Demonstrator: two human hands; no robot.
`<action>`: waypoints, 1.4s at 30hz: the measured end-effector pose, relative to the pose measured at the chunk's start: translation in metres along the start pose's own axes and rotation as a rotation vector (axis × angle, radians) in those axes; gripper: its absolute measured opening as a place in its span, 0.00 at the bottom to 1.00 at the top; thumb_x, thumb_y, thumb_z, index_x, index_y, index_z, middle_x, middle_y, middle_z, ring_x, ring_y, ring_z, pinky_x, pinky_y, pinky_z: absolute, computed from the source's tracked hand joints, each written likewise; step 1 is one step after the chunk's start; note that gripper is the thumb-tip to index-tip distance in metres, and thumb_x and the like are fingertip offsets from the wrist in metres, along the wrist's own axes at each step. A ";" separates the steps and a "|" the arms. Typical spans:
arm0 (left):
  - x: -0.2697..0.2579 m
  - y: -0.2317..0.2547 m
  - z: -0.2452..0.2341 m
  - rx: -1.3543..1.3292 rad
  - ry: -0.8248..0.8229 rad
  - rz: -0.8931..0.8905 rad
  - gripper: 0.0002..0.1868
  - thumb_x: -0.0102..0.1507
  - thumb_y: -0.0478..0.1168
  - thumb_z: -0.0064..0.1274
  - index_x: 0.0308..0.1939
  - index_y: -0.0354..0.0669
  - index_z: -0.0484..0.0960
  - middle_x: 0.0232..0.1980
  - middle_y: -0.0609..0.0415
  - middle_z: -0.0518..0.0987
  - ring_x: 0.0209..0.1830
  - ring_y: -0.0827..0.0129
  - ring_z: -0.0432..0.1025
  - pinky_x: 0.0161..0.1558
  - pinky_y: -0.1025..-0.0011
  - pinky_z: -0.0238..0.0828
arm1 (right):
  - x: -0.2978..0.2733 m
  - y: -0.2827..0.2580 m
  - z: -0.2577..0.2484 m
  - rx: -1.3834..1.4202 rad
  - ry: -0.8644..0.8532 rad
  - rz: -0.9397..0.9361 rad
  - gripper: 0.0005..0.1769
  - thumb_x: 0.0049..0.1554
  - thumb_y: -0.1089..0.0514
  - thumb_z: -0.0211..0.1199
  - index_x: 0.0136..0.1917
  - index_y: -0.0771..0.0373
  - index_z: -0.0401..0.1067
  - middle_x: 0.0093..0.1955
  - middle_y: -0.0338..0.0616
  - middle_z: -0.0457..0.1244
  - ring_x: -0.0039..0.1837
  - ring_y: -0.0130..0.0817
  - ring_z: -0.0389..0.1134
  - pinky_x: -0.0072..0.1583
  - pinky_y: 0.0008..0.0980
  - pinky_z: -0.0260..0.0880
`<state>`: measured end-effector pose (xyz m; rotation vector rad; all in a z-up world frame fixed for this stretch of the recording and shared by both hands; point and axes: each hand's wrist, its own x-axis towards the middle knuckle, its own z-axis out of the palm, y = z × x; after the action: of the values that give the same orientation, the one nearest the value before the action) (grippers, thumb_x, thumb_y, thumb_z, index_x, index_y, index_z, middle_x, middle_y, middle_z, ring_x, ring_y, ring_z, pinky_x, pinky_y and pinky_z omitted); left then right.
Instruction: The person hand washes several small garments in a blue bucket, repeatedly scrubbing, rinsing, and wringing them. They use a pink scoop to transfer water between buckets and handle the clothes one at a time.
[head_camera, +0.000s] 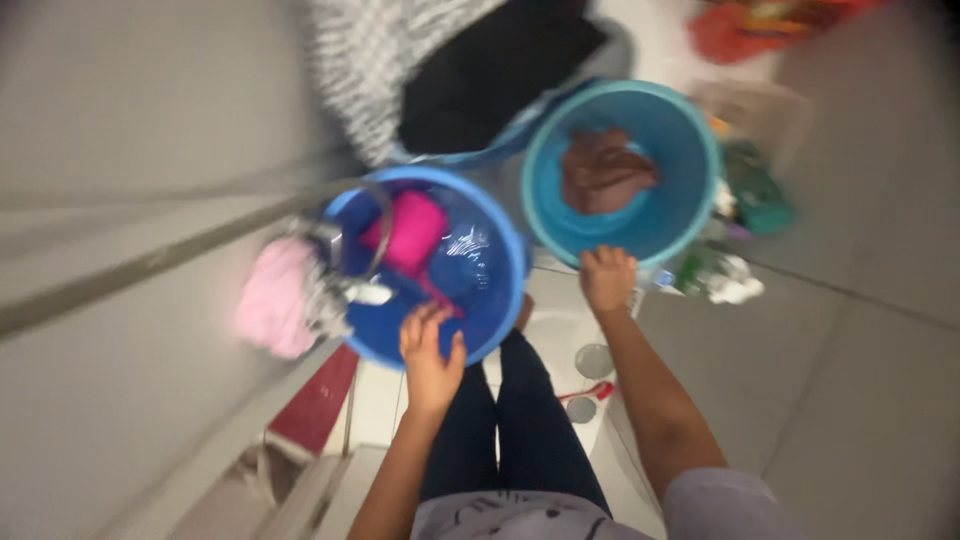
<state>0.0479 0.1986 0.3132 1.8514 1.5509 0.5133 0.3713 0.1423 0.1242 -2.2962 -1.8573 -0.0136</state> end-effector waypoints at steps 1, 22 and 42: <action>-0.003 -0.003 -0.007 0.083 0.064 0.013 0.28 0.58 0.39 0.61 0.62 0.41 0.74 0.68 0.39 0.68 0.73 0.41 0.58 0.72 0.45 0.51 | 0.000 -0.004 -0.002 -0.029 -0.049 0.000 0.14 0.46 0.56 0.69 0.47 0.52 0.74 0.44 0.41 0.62 0.51 0.45 0.63 0.52 0.48 0.57; 0.050 -0.063 -0.149 0.494 0.222 -0.024 0.35 0.41 0.37 0.69 0.52 0.49 0.76 0.57 0.43 0.73 0.53 0.42 0.67 0.48 0.54 0.68 | -0.021 -0.126 -0.060 0.549 0.121 0.212 0.31 0.58 0.51 0.70 0.72 0.60 0.66 0.74 0.49 0.58 0.76 0.52 0.57 0.76 0.54 0.54; -0.036 -0.024 0.063 -0.397 -0.043 -0.156 0.17 0.62 0.34 0.58 0.56 0.45 0.79 0.59 0.47 0.78 0.66 0.53 0.70 0.68 0.58 0.65 | 0.052 -0.060 0.016 0.512 -0.099 0.172 0.11 0.60 0.53 0.63 0.53 0.60 0.76 0.51 0.47 0.69 0.58 0.47 0.69 0.62 0.48 0.66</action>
<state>0.0649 0.1507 0.2564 1.4213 1.4296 0.6511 0.3225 0.2069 0.1234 -2.1031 -1.4725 0.5423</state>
